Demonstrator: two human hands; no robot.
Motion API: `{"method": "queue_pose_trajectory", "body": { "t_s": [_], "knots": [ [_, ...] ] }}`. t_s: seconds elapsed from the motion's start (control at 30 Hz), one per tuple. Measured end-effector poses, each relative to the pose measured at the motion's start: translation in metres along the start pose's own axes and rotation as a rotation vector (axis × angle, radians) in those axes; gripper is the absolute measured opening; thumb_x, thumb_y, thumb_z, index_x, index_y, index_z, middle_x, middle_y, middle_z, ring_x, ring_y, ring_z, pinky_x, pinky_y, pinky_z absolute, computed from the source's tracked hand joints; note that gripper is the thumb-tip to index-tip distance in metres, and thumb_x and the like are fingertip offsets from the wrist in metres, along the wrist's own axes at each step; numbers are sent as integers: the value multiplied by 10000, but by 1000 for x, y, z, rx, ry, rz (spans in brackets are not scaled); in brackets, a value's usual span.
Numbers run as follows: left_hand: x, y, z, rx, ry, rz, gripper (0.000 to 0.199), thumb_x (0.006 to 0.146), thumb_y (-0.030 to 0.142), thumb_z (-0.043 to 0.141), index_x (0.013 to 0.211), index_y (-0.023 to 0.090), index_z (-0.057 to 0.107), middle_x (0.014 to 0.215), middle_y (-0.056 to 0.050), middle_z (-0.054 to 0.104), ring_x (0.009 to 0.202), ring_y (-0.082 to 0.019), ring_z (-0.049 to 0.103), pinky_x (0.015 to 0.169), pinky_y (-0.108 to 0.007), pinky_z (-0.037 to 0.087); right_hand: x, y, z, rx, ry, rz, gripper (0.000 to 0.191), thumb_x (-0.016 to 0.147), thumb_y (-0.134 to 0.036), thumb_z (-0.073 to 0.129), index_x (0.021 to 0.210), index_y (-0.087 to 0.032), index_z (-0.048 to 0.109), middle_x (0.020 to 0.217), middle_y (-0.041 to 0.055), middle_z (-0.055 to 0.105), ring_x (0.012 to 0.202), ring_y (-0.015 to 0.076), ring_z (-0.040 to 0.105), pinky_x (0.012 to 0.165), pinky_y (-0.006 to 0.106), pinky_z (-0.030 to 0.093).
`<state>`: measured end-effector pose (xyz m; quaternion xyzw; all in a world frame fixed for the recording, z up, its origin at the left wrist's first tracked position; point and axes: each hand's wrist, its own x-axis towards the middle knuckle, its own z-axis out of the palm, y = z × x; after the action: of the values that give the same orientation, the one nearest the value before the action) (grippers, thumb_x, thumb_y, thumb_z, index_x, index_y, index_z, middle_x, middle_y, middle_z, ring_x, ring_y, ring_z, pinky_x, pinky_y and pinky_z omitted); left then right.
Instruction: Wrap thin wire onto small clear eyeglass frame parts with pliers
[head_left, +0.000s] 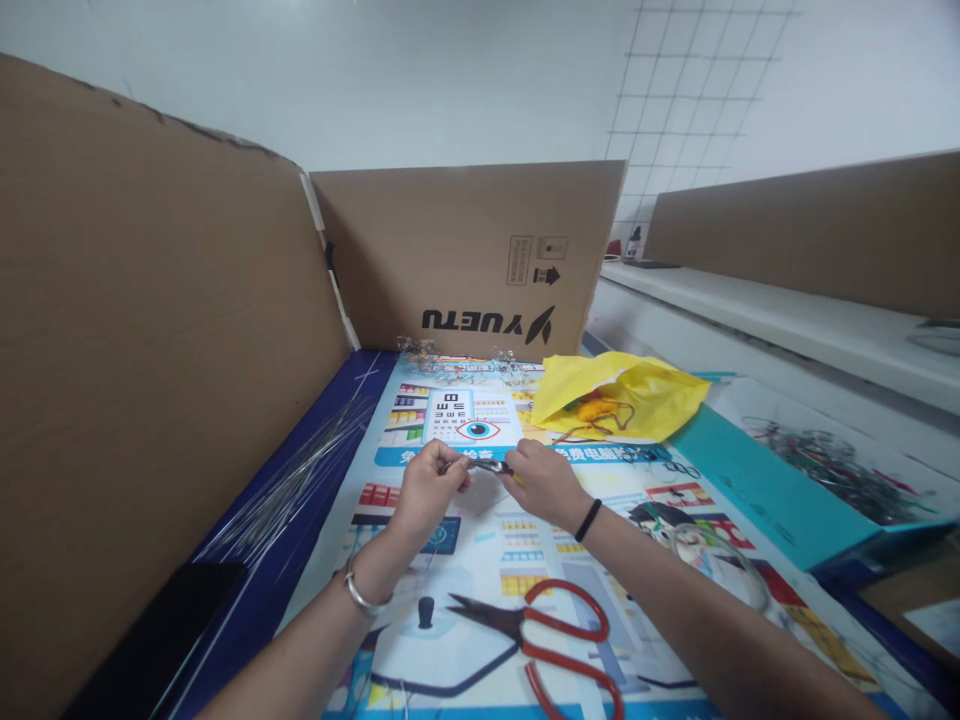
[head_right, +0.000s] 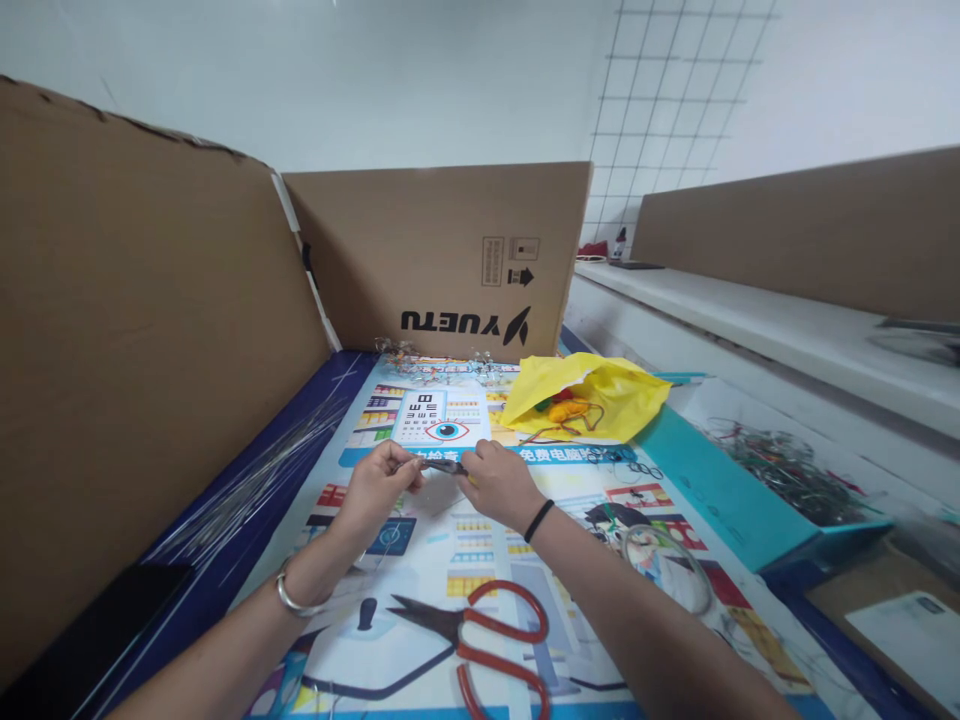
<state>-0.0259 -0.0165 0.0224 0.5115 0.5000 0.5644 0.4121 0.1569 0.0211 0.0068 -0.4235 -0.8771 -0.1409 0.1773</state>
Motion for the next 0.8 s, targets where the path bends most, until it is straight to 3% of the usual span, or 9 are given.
{"method": "queue_pose_trajectory", "body": {
  "t_s": [0.47,0.8],
  "knots": [
    [0,0,-1,2,-17,-17,172,703,266,602,668,167,465,508,21,591,470,-90,525,493,-196,414,-2,-1,7,114,-26,8,155,837,-322,466,823,-182,533,812,38,543,760,149,496,639,233,339],
    [-1,3,-1,-46,-64,5,124,716,250,597,761,148,543,640,-19,650,547,-100,568,543,-206,444,-2,3,15,229,101,28,191,865,-330,421,786,-181,511,751,29,540,720,140,506,619,225,350]
  ]
}}
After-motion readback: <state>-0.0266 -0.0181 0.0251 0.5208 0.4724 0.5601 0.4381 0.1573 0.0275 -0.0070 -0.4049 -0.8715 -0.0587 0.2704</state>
